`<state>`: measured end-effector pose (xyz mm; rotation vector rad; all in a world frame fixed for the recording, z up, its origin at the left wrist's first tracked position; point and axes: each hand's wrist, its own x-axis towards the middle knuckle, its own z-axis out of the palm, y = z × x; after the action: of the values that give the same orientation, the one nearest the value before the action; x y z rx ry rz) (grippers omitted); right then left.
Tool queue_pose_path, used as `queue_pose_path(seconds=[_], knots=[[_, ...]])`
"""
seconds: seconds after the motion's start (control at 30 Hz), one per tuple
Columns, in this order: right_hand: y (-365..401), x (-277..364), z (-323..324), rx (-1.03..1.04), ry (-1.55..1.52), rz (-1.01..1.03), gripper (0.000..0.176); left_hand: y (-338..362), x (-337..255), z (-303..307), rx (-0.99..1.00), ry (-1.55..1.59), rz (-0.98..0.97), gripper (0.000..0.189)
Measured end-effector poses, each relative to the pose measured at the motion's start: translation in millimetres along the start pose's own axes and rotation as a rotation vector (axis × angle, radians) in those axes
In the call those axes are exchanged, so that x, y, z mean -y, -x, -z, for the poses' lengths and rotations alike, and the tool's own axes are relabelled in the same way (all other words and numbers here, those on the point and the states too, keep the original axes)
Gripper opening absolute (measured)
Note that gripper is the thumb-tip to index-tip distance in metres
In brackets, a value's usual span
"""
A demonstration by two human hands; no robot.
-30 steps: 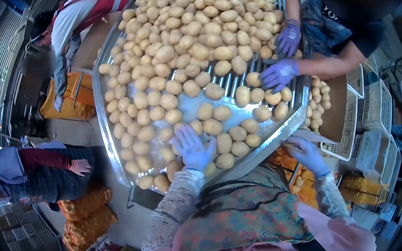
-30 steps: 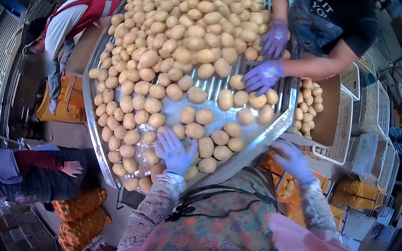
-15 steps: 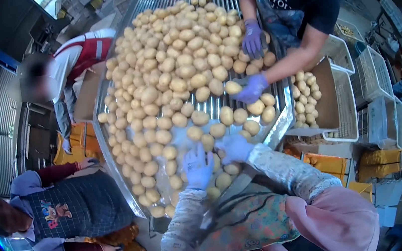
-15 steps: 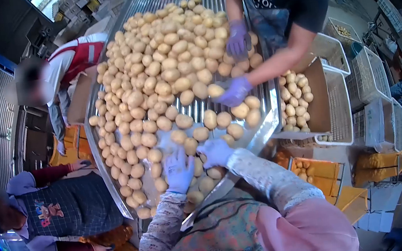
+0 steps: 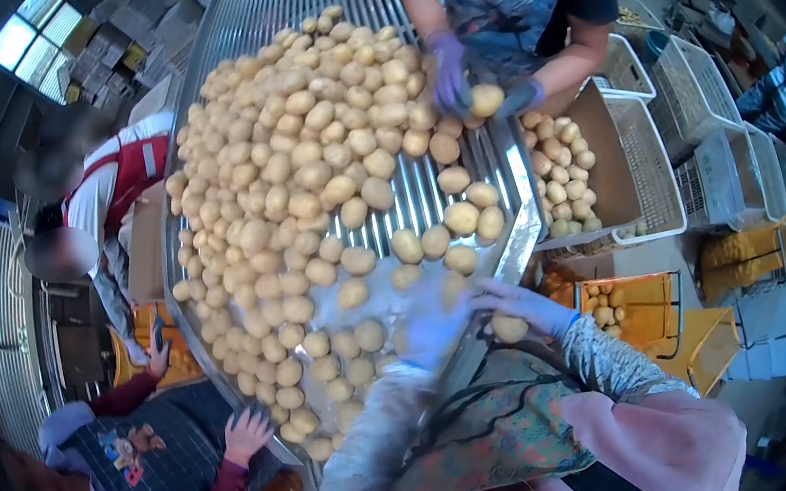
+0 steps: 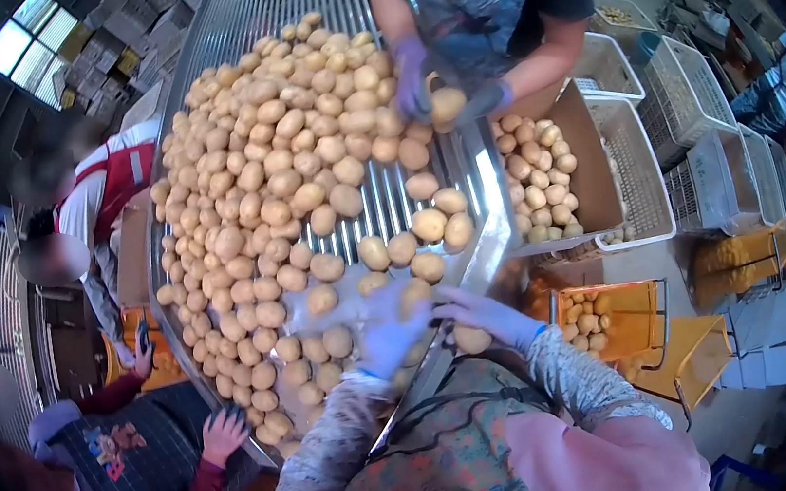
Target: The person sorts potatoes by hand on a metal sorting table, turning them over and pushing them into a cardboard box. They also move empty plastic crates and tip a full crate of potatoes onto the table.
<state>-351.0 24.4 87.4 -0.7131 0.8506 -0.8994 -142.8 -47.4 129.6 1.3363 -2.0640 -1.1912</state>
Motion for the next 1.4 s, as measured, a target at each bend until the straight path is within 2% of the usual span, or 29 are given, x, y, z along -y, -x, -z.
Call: queue_pose_path(seconds=[0.03,0.07,0.1,0.13,0.17,0.2,0.27,0.33,0.4,0.43,0.5,0.53,0.57,0.6,0.63,0.7,0.73,0.77,0.83,0.9,0.97,1.0,1.07,1.13,1.2,1.27,1.3,1.33,1.4], knots=[[14.5,8.5,-4.4,-0.134,-0.130,-0.052,0.063,3.2,-19.0,-30.8,0.035,-0.087,-0.101,0.052],[27.4,2.8,9.5,-0.164,-0.197,-0.071,0.065,10.3,-27.6,-49.6,0.077,-0.171,-0.201,0.053],[42.0,-6.3,35.2,-0.141,-0.252,-0.061,0.066,19.3,-22.9,-50.1,0.072,-0.158,-0.181,0.053],[63.9,-4.0,52.9,-0.159,-0.201,-0.105,0.065,22.7,-16.2,-50.0,0.062,-0.207,-0.371,0.055],[88.0,-1.1,70.3,-0.247,0.058,-0.179,0.062,21.4,-7.0,-46.9,0.041,-0.264,-0.568,0.056],[115.1,7.8,85.2,-0.225,0.164,-0.241,0.058,34.3,19.7,-36.0,0.077,-0.237,-0.539,0.055],[168.5,-0.8,134.6,-0.175,0.218,-0.382,0.061,81.5,79.6,-13.9,-0.059,-0.474,-0.376,0.055],[221.4,-12.0,171.1,-0.310,0.235,-0.539,0.054,130.9,82.7,49.8,0.176,-0.613,-0.221,0.060],[251.5,-23.5,205.9,-0.502,0.498,-0.668,0.044,184.7,154.4,58.0,0.027,-0.793,-0.153,0.068],[238.0,-14.7,210.4,-0.476,0.521,-0.673,0.044,188.4,167.5,50.8,0.008,-0.791,-0.124,0.068],[185.3,8.6,198.4,-0.520,1.424,-0.380,0.036,190.5,189.3,43.8,-0.514,-0.832,0.401,0.075],[138.2,19.9,183.8,-0.532,1.152,-0.144,0.035,174.8,194.8,35.2,-0.509,-0.751,0.425,0.079],[81.9,35.7,158.7,-0.531,0.867,0.075,0.035,158.1,187.7,12.4,-0.534,-0.944,0.472,0.079],[34.1,60.4,115.0,-0.475,0.831,0.227,0.034,137.2,176.7,-13.5,-0.559,-1.135,0.519,0.080],[-8.4,71.8,102.9,-0.384,1.143,0.317,0.039,121.1,146.4,-21.2,-0.499,-0.958,0.397,0.081],[-81.1,81.9,80.6,-0.407,1.587,0.668,0.047,113.4,109.1,-43.3,-0.440,-0.655,0.125,0.081],[-108.8,80.0,81.0,-0.472,1.649,0.392,0.050,115.4,105.8,-51.5,-0.440,-0.529,-0.020,0.080],[-133.7,71.7,82.2,-0.530,1.693,0.109,0.053,120.4,109.6,-42.5,-0.452,-0.539,-0.009,0.080],[-156.9,49.9,78.0,-0.635,1.456,0.113,0.053,135.0,122.4,-16.6,-0.174,-0.680,-0.219,0.077],[-142.1,41.6,49.7,-0.441,1.304,0.072,0.052,138.1,127.5,-0.8,-0.250,-0.676,-0.125,0.069],[-144.8,11.8,35.7,-0.306,1.379,0.226,0.054,126.7,130.9,12.8,-0.405,-0.648,0.047,0.053],[-144.1,4.1,29.0,-0.250,1.336,0.275,0.055,107.7,131.6,18.4,-0.530,-0.561,-0.089,0.043],[-136.5,0.2,7.4,-0.175,1.071,0.319,0.057,60.6,102.3,46.4,-0.427,-0.550,-0.154,0.042],[-131.6,-4.9,3.8,-0.214,0.650,0.252,0.053,5.3,111.0,49.4,-0.454,-0.672,-0.186,0.044],[-120.1,-8.2,6.3,-0.212,0.512,0.221,0.050,-41.1,121.7,50.2,-0.240,-0.704,0.095,0.059],[-98.2,-3.6,2.2,-0.177,-0.016,0.050,0.029,-73.6,135.3,47.3,-0.178,-0.776,0.139,0.064],[-83.0,-2.7,10.5,-0.137,-0.035,-0.072,0.037,-87.8,139.8,44.0,-0.113,-0.848,0.189,0.068],[-72.4,-9.0,19.9,-0.119,-0.173,-0.116,0.041,-98.9,138.2,41.5,-0.150,-0.902,0.205,0.060],[-43.2,-26.9,25.1,-0.136,-0.327,-0.146,0.044,-103.1,127.2,52.7,-0.106,-0.789,0.199,0.055]])
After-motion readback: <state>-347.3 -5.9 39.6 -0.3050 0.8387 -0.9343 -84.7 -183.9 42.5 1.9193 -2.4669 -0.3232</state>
